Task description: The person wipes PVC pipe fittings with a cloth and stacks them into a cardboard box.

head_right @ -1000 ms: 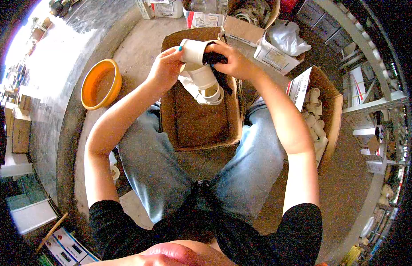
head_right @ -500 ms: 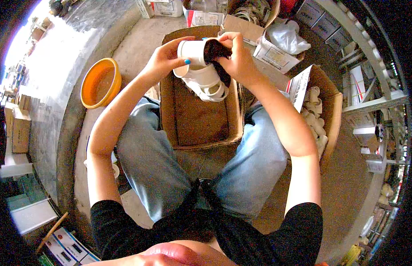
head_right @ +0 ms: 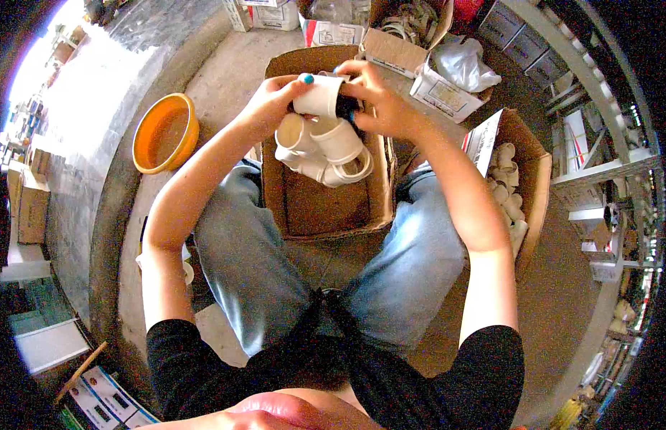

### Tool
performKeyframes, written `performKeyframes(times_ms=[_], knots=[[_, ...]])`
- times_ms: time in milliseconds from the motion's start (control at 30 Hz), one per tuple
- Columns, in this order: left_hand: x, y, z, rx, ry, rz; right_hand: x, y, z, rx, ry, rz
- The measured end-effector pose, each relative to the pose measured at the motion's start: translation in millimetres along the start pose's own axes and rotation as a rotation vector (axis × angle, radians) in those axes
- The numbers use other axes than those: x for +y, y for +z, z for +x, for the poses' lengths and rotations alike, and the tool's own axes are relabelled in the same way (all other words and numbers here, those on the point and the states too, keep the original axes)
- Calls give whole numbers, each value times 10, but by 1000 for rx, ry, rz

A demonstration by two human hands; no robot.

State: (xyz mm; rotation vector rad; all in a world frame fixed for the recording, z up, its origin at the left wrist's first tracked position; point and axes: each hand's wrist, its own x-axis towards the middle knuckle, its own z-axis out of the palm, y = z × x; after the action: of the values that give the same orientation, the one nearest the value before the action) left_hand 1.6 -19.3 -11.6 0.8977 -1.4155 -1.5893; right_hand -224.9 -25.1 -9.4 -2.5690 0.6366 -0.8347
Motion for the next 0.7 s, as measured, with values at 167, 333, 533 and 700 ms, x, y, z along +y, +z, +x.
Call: performKeyframes(times_ms=[167, 333, 533, 700], knots=[[-102, -14, 16, 46, -104, -20, 4, 62, -110, -225, 350, 396], [-156, -93, 60, -48, -260, -83, 69, 115, -26, -3, -28, -165], [-108, -66, 43, -148, -366, -263, -159, -7, 35, 10, -109, -737], [-1, 23, -32, -120, -220, -152, -119, 49, -52, -91, 148, -455]])
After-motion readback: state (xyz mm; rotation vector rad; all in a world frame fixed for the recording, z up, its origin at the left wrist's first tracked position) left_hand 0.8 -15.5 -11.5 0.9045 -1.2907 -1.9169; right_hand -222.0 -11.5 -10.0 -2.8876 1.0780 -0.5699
